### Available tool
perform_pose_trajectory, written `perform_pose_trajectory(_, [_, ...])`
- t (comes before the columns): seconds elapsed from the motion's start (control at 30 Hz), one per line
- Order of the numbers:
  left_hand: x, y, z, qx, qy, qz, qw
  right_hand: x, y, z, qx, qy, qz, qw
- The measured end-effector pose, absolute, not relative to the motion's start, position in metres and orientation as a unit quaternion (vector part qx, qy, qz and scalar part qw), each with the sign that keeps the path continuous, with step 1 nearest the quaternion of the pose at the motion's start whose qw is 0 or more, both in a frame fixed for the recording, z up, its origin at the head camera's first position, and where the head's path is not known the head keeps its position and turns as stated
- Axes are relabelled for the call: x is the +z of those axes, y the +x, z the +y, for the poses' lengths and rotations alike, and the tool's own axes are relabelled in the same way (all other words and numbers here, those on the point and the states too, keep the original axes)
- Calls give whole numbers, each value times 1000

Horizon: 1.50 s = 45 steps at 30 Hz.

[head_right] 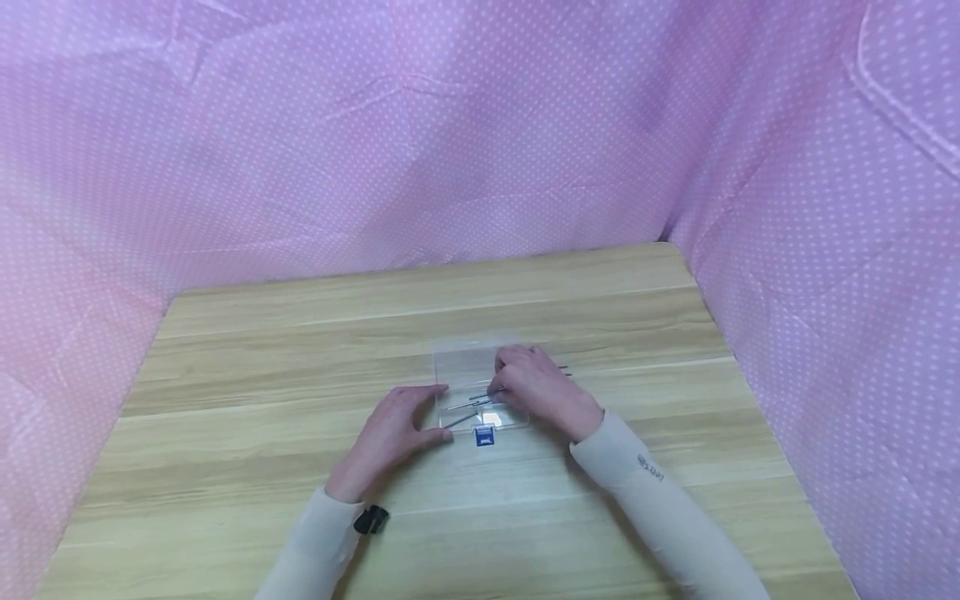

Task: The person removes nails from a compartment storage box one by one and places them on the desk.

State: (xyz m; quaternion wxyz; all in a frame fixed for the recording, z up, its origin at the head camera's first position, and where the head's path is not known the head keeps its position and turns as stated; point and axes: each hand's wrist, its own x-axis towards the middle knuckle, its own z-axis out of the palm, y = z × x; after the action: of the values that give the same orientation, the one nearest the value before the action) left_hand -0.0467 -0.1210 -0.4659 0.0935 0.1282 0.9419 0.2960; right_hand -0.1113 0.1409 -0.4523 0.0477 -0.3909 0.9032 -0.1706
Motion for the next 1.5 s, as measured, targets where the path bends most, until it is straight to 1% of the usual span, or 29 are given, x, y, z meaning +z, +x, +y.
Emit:
perform_pose_trajectory(0.3, [-466,-46,-121,299,133,941,86,-450,-117,139,-167,-405,897,60])
perform_pose_trajectory(0.57, [-467,-46,-121,302,127,941,86,-449,-117,137,-123,-409,903,45])
perform_pose_trajectory(0.8, [-466,-46,-120,300,122,942,89,-452,-115,137,-123,-399,907,48])
perform_pose_trajectory(1.0, [-465,-46,-120,298,134,942,79,-455,-114,139,-139,-410,901,33])
perform_pose_trajectory(1.27, [-465,-47,-121,298,134,942,82,-459,-114,140,-127,-426,896,7])
perform_pose_trajectory(1.5, [-465,-46,-121,299,129,942,86,-460,-112,139,-112,-430,896,-3])
